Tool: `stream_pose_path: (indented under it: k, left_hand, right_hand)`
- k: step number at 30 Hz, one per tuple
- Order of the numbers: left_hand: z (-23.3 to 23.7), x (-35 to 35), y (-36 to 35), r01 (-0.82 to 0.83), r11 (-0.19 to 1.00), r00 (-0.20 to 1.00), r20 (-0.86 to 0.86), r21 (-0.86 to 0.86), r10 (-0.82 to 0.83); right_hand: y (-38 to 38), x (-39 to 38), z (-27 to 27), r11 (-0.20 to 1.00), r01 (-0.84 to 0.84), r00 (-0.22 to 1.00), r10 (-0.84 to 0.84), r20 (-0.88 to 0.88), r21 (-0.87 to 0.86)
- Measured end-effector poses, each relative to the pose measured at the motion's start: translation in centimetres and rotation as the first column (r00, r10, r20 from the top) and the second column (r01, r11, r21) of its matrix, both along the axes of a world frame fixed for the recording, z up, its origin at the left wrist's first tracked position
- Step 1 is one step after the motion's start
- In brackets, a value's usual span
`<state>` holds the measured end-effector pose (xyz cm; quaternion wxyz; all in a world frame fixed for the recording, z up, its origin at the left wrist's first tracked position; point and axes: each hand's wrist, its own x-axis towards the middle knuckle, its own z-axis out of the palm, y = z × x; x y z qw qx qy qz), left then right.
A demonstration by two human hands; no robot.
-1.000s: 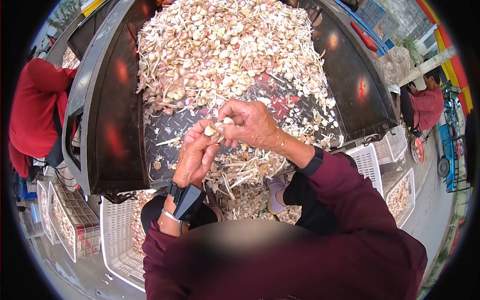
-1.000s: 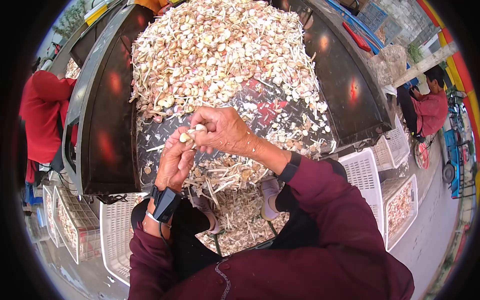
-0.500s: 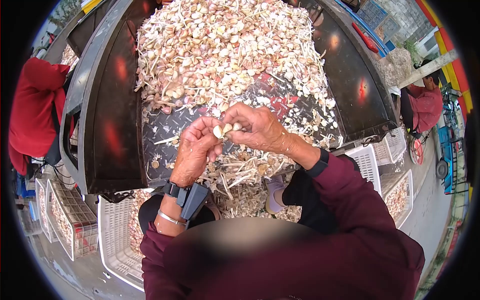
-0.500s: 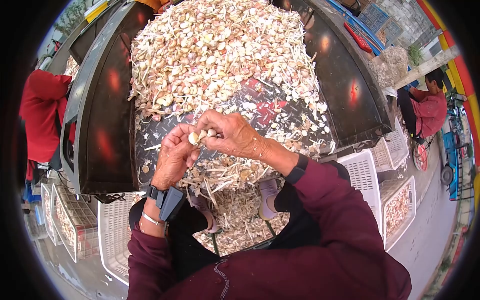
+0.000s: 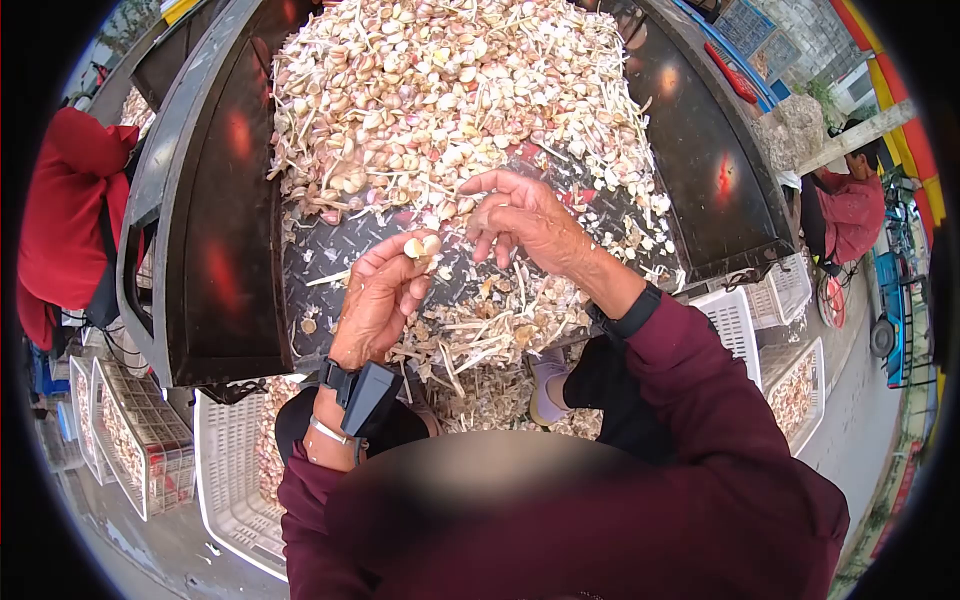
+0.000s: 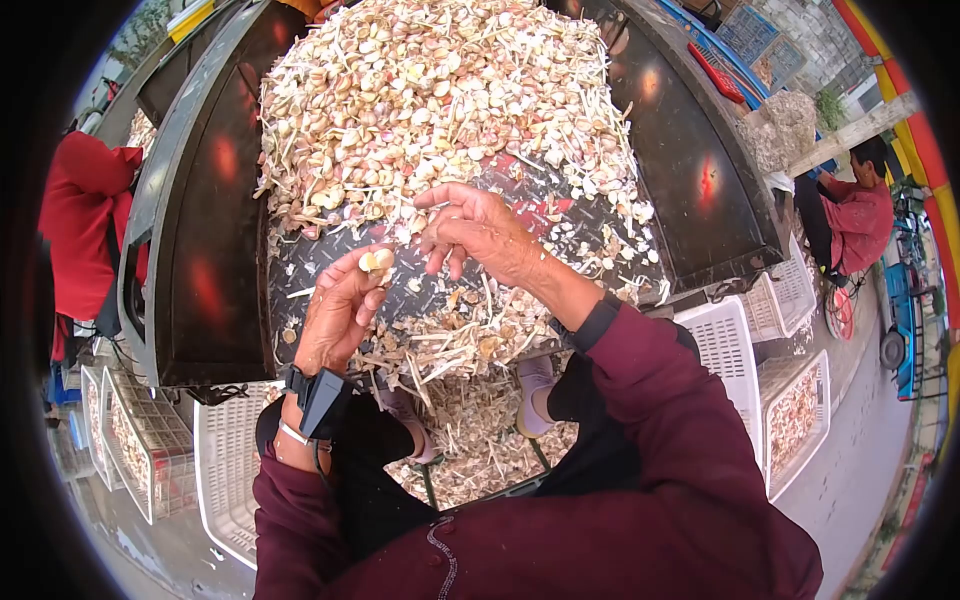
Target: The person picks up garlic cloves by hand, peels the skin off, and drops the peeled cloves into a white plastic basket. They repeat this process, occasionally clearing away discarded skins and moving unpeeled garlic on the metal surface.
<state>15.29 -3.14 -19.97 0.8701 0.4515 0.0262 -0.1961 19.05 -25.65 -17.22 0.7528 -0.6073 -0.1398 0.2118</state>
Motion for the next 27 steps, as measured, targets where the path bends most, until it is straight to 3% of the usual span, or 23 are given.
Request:
stream_pose_path:
  k: [3,6,8,13,15,17,18,19,21,22,24,25,26,27]
  left_hand:
    - [0.1,0.0,0.1,0.017,1.0,1.0,0.002,0.016,-0.017]
    - [0.3,0.0,0.1,0.01,1.0,1.0,-0.03,-0.014,-0.011]
    - [0.1,0.0,0.0,-0.011,1.0,0.997,-0.071,0.003,0.011]
    - [-1.3,0.4,0.0,-0.001,1.0,0.995,-0.101,-0.028,-0.002]
    - [-1.4,0.3,-0.2,-0.04,0.997,0.991,-0.131,-0.06,0.031]
    - [-0.8,-0.1,-0.7,-0.087,0.99,0.991,-0.106,-0.11,0.075]
    - [-1.2,0.3,-0.3,0.004,0.998,0.993,-0.119,-0.068,-0.012]
    - [-1.5,0.5,-0.1,0.093,0.995,0.986,-0.135,-0.026,-0.096]
    - [-0.9,-0.1,-0.1,0.069,0.998,0.988,-0.136,-0.012,-0.07]
    - [-0.8,-0.1,0.1,0.081,0.996,0.988,-0.131,-0.024,-0.083]
    - [-1.5,0.3,0.6,0.116,0.991,0.986,-0.108,-0.065,-0.123]
    - [-1.5,0.1,0.7,0.117,0.991,0.987,-0.107,-0.071,-0.124]
    - [-1.6,-0.2,0.6,0.107,0.992,0.99,-0.083,-0.074,-0.113]
    - [-1.5,-0.5,0.6,0.095,0.992,0.993,-0.058,-0.078,-0.1]
  right_hand:
    - [-0.5,0.8,-0.6,0.999,0.038,0.997,-0.04,-0.068,-0.029]
    - [0.1,0.9,-0.6,0.995,0.028,0.988,-0.014,-0.151,0.092]
    - [0.2,1.4,-1.3,0.966,0.088,0.929,0.01,-0.371,0.245]
    - [2.8,0.8,1.3,0.928,0.111,0.955,0.0,-0.298,0.356]
    - [5.5,-1.6,5.0,0.907,0.072,0.997,-0.058,-0.048,0.414]
    - [9.8,-5.4,9.7,0.947,-0.059,0.991,0.018,0.131,0.317]
    - [12.6,-7.1,10.7,0.952,-0.219,0.958,0.168,0.23,0.213]
    - [17.2,-7.8,8.3,0.989,-0.07,0.525,-0.074,0.848,0.129]
    - [18.6,-10.8,10.2,0.984,0.049,0.327,0.145,0.934,-0.17]
    - [18.3,-10.9,10.5,0.984,0.054,0.321,0.144,0.936,-0.17]
    - [16.5,-10.6,11.1,0.953,0.271,0.271,0.057,0.961,-0.133]
    - [15.3,-8.9,10.5,0.93,0.369,0.141,-0.054,0.989,-0.002]
    - [12.6,-7.8,10.9,0.893,0.44,0.152,0.034,0.988,-0.098]
    - [9.9,-6.8,10.9,0.8,0.5,0.268,0.222,0.938,-0.332]
